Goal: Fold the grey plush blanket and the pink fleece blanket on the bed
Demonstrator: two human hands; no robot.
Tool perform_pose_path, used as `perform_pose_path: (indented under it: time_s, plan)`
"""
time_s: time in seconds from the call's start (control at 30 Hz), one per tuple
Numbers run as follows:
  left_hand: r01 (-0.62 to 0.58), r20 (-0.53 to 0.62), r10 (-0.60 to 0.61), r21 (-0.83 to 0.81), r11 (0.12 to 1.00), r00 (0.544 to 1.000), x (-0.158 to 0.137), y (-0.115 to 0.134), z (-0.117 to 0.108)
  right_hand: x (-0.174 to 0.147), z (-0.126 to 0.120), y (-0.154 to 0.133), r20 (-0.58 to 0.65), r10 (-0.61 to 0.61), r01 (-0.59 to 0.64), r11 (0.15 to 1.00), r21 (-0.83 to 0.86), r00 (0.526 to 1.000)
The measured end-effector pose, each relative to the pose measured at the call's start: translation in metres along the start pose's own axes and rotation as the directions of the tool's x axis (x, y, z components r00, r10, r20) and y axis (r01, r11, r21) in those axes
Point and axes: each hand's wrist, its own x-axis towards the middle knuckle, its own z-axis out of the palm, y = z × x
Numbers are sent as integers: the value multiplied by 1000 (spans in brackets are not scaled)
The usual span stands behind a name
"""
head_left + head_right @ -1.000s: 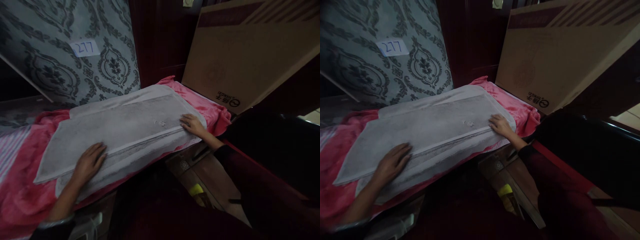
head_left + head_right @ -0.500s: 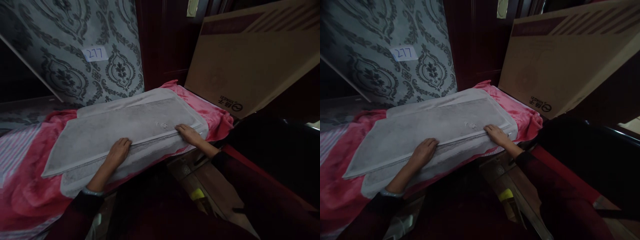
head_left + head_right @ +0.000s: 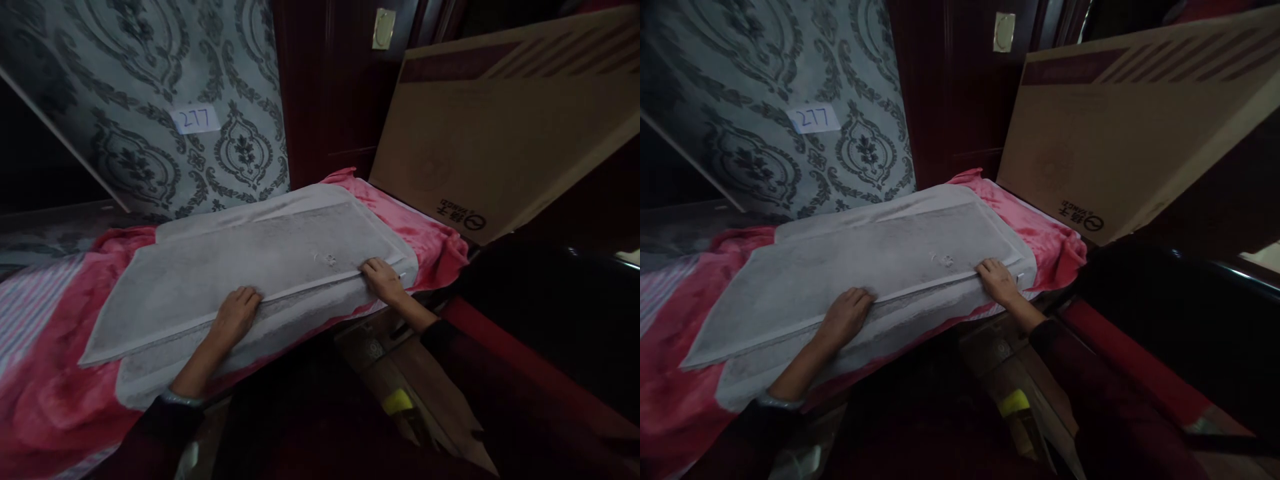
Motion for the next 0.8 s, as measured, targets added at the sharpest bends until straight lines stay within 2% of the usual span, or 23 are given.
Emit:
perform_pose_path:
  time_s: [0.13,0.23,0.37,0.47,0.53,0.63,0.73,0.8]
  plan:
    - [-50,-110,46,-27,998,993,-3,-6,2,3,-4,14,27,42,-43,999,9,999]
    - [-68,-173,63,-25,997,983,-3,-8,3,-1,-10,35,37,138,-138,990,2,990]
    - [-39,-198,28,-51,998,980,-4,-5,4,-12,-18,64,51,295,-295,955,-4,954]
    - [-8,-198,-11,-97,995,980,-6,-3,4,-11,-25,74,42,411,-409,912,-34,911]
    - [20,-175,-38,-107,994,984,-7,-2,3,0,-27,72,29,445,-444,895,-42,895]
    - [101,-101,-108,-72,992,989,-5,3,1,24,-23,59,-4,375,-375,927,5,927]
    - [234,43,-233,-27,972,972,-2,12,-1,38,-9,43,-11,302,-301,952,49,953]
    - [312,163,-307,-5,950,938,-1,18,-2,36,1,37,59,320,-323,945,44,946]
